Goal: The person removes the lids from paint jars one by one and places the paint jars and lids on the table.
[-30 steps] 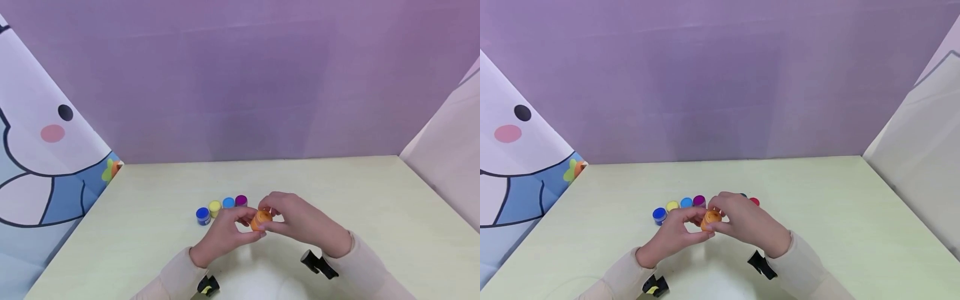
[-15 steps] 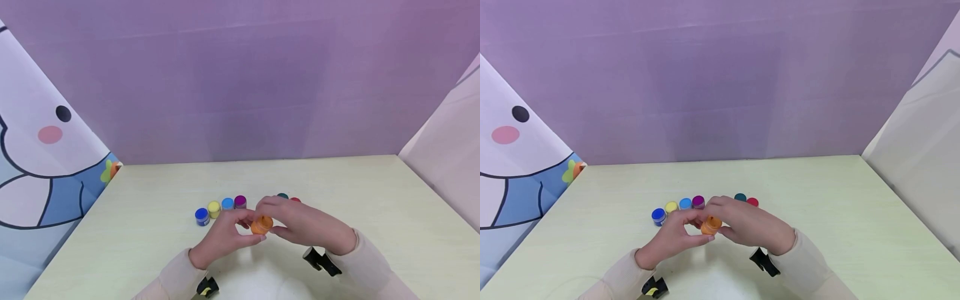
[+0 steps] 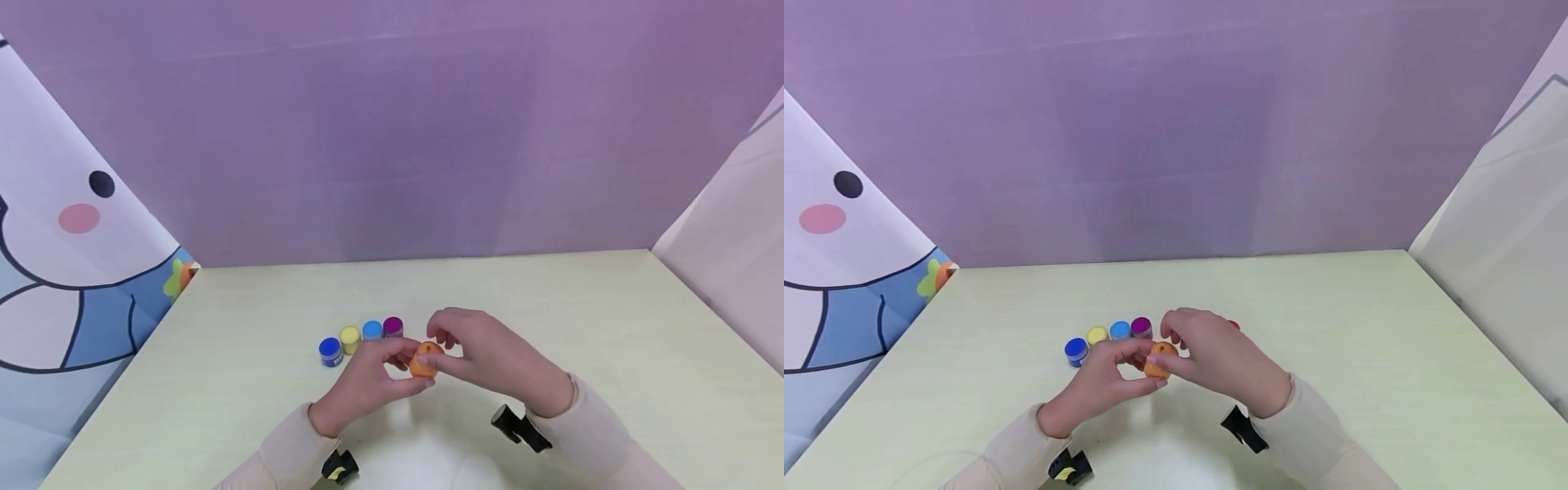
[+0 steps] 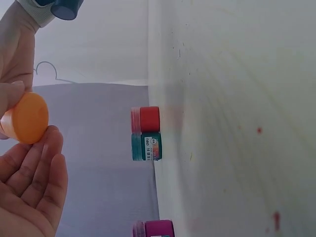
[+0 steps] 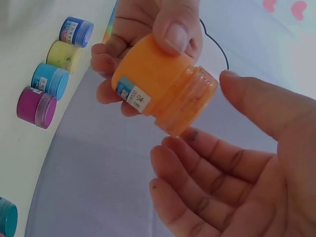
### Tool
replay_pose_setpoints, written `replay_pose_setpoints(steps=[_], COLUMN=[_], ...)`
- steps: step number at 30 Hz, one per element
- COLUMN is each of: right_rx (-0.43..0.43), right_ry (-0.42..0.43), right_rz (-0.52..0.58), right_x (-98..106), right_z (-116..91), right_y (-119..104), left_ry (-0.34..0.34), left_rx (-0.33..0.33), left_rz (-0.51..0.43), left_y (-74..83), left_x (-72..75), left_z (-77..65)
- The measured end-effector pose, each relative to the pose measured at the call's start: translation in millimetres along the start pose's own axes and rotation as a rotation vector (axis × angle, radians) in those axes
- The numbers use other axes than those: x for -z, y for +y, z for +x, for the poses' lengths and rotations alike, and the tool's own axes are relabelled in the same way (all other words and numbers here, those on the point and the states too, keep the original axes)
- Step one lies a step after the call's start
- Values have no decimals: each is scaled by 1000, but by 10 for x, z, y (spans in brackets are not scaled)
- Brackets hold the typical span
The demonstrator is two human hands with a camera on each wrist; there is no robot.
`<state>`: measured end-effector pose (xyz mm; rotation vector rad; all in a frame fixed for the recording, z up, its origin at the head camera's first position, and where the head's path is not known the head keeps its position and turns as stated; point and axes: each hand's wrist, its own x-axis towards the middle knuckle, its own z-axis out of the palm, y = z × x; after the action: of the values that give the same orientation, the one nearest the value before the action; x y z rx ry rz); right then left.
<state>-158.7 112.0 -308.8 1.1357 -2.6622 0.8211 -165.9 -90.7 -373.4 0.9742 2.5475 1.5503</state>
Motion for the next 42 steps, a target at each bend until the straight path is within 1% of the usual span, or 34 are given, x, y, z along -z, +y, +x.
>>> replay_pose_setpoints(steps=[4,9,13,20,23,29,32,34,35,40,42], right_rx=[-17,-48,-33,61,122,278,311,288,259,39,-22], right_ry=[-10,-24,-55,-83,-101,-120,-122,-120,-114,-81,-81], right_rz=[19,37,50,-9,3,45,59,64,56,9,12], right_x=[6,7,4,25,43,64,74,79,82,78,69], right_z=[2,9,13,0,-15,-16,-13,-11,-14,-35,-32], right_y=[-6,-10,0,17,24,40,37,27,18,-16,-19], left_ry=[-6,-10,-18,-17,-12,-7,-1,7,11,22,20], left_rx=[19,13,22,21,24,27,23,11,-2,-59,-67], left_rz=[-8,-5,-3,-8,-12,-19,-18,-11,-3,48,55], left_y=[11,11,-3,-3,1,-8,-10,-12,-17,-27,-19], left_x=[2,2,-3,-1,5,3,4,6,5,-6,-8], left_z=[0,10,8,11,9,3,2,1,1,-1,-1])
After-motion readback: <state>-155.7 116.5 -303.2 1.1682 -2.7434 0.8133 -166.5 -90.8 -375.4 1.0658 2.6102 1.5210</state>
